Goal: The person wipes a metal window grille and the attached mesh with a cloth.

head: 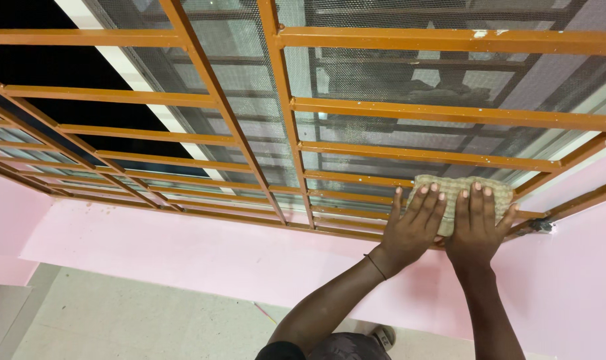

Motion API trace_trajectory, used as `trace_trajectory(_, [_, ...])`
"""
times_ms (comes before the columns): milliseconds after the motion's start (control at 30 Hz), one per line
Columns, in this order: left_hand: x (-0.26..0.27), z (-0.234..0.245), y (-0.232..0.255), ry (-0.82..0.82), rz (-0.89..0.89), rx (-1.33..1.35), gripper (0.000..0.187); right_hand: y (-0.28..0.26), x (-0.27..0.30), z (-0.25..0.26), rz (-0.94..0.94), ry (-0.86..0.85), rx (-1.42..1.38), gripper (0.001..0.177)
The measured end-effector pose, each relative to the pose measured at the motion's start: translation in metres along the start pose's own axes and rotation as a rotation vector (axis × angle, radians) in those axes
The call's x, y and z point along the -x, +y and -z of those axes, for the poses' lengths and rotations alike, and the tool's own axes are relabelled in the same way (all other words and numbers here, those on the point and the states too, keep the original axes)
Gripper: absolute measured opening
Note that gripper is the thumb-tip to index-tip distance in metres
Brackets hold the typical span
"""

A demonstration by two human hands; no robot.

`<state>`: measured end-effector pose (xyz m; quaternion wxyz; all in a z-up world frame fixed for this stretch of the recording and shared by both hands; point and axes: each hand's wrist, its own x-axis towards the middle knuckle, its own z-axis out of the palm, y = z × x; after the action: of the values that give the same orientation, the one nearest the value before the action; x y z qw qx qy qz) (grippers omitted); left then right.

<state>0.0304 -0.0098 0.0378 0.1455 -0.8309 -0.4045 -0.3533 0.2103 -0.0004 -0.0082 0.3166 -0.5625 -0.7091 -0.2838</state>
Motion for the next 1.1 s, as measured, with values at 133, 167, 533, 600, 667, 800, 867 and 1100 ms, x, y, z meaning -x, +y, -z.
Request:
trace_trajectory(133, [0.000, 0.039, -0.008, -0.029, 0.001, -0.021, 0.046, -0.030, -0.030, 0.048, -0.038, -0.004, -0.168, 0.040])
trace_trajectory(167, [0.002, 0.048, -0.011, -0.026, 0.002, -0.022, 0.046, -0.040, -0.035, 0.059, -0.035, -0.002, -0.168, 0.040])
trace_trajectory(533, [0.059, 0.094, -0.039, -0.002, 0.166, 0.225, 0.050, -0.129, -0.010, 0.041, 0.005, -0.302, -0.520, 0.063])
trace_trajectory(600, [0.069, 0.099, -0.043, -0.038, 0.163, 0.214, 0.050, -0.142, -0.001, 0.040, -0.101, -0.381, -0.685, 0.069])
trace_trajectory(667, [0.077, 0.105, -0.044, -0.075, 0.167, 0.206, 0.049, -0.147, 0.000, 0.038, -0.150, -0.459, -0.714, 0.068])
trace_trajectory(800, [0.075, 0.130, -0.052, -0.146, 0.181, 0.123, 0.051, -0.144, -0.017, 0.049, -0.043, -0.533, -0.612, 0.073])
trace_trajectory(867, [0.065, 0.145, -0.056, -0.160, 0.192, 0.092, 0.051, -0.147, -0.036, 0.063, 0.042, -0.440, -0.571, 0.072])
trace_trajectory(1100, [0.034, 0.180, -0.053, -0.077, 0.316, -0.057, 0.060, -0.169, -0.110, 0.120, 0.279, -0.063, -0.387, 0.047])
